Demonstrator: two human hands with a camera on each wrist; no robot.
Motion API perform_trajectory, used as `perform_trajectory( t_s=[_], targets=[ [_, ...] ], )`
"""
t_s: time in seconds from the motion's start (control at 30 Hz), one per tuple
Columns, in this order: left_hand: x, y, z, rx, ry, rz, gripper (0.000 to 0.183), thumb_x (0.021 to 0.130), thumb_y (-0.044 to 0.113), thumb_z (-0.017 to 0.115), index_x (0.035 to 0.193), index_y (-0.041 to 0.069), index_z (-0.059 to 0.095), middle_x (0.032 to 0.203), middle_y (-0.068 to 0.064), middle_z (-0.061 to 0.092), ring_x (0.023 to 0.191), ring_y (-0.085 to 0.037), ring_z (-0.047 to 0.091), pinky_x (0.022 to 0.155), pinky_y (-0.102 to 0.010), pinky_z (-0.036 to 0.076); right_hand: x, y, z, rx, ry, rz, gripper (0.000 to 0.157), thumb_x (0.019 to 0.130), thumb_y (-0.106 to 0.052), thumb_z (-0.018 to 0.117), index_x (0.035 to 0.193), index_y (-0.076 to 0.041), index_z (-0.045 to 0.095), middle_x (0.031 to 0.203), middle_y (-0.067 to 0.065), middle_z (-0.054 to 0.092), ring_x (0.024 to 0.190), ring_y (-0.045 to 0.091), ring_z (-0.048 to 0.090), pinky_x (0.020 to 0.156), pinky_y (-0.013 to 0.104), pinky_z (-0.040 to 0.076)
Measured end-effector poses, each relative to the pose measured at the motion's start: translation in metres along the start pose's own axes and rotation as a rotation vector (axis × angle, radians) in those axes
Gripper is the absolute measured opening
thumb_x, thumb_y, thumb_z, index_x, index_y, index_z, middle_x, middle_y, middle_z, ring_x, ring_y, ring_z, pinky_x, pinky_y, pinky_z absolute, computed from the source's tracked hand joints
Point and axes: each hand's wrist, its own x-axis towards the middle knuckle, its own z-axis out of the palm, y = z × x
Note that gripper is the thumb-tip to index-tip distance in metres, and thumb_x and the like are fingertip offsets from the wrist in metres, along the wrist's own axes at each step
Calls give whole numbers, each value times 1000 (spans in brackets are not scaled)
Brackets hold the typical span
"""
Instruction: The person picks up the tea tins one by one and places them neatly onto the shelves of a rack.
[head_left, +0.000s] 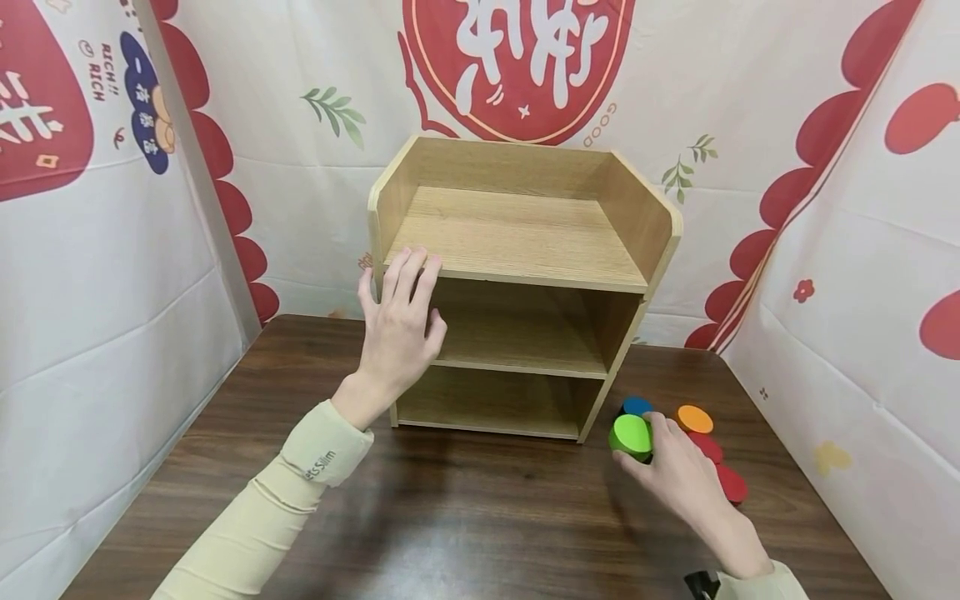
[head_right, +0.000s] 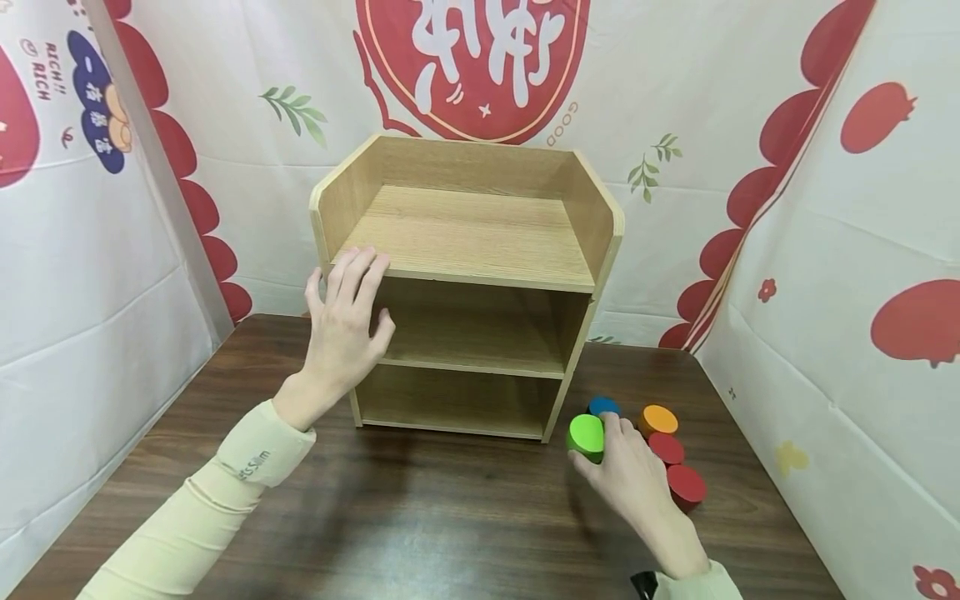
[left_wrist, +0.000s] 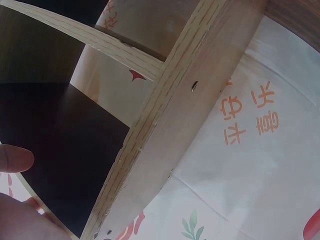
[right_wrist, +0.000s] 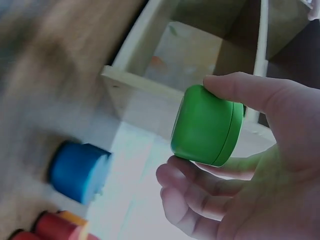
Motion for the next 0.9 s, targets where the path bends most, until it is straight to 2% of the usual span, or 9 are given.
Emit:
perform_trajectory(
  t_s=[0.37, 0.7, 0.9],
  targets=[
    [1, 1, 1, -12, -4, 4, 65, 77, 5, 60, 140, 7, 44, 144, -13, 45, 141, -29, 32, 108, -68, 17, 14, -32, -28, 19, 108, -130, 63, 75, -36, 77, 121, 0, 53, 99, 16, 62, 78, 25, 59, 56, 34, 43],
    [0, 0, 1, -9, -2, -10, 69, 75, 4, 63, 141, 8, 44, 144, -12, 45, 140, -28, 32, 109, -67, 17, 32, -68, -54, 37, 136, -223, 61, 77, -39, 75, 123, -4, 53, 100, 11, 62, 83, 25, 60, 61, 41, 47],
    [-1, 0, 2, -2, 1, -7, 66, 76, 4, 59, 140, 8, 44, 144, -12, 45, 140, -28, 33, 109, -67, 16, 41, -92, -69, 44, 136, -259, 61, 78, -43, 74, 122, -8, 54, 95, 7, 62, 78, 21, 57, 61, 37, 45]
  ],
)
